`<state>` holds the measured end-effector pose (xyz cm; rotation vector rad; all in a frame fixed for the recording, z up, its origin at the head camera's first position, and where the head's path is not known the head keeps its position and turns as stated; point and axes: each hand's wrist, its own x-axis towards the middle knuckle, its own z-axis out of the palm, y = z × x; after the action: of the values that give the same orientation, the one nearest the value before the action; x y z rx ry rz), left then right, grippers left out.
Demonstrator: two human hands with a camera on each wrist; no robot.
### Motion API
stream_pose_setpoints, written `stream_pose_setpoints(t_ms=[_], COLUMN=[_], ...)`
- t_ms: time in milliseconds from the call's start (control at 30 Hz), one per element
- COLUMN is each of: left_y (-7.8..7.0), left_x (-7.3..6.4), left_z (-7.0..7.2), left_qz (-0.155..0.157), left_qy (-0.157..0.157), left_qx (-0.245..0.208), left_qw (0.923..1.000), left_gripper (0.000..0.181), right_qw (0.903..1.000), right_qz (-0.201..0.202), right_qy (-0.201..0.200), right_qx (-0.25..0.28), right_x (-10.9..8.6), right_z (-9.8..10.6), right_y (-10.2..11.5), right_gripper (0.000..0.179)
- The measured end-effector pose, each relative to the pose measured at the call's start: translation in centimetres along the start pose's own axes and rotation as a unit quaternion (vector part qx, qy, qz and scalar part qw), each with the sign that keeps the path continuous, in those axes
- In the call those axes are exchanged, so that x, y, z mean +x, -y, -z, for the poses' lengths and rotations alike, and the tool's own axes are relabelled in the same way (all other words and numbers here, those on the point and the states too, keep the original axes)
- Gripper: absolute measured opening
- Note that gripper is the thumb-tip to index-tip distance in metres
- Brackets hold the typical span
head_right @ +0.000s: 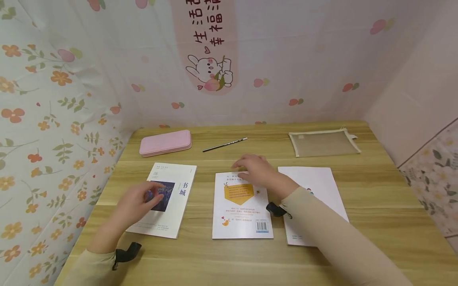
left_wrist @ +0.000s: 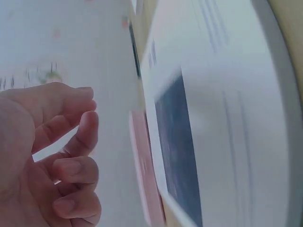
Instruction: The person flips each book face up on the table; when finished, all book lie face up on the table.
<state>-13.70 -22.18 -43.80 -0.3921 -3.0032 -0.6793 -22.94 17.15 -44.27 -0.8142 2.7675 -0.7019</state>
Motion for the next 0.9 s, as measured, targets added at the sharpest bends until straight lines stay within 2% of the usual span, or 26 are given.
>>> stream_pose_setpoints(t_ms=[267, 533, 667, 900], left_y=[-4.3, -7.4, -8.4, -9.7], left_x=[0.8, 0.4, 0.0, -0.6], left_z=[-2.7, -5.9, -6.8, -7.4], left_qz=[-0.043, -0.106, -0.114, -0.114], left_qy=[0.028, 0.069, 0.094, 0.129], left_qx=[-0.001, -0.004, -0.015, -0.003], left_qw=[0.9987, 0.9919, 0.989, 0.9851], left_gripper=[0.031, 0.034, 0.04, 0.059], right_qw=[0.9988, 0.9977, 0.9978, 0.9977], right_qz=[-0.015, -0.038, -0.039, -0.035], right_qy=[-0.033, -0.046, -0.044, -0.04], right_qx=[-0.031, -0.032, -0.03, -0.042], right_x=[-3.1, -4.8, -5.3, -5.8], right_z=[0.8, 0.7, 0.7, 0.3], right_y=[-3.0, -4.5, -4.8, -5.3], right_gripper=[0.033, 0.033, 0.033, 0.034])
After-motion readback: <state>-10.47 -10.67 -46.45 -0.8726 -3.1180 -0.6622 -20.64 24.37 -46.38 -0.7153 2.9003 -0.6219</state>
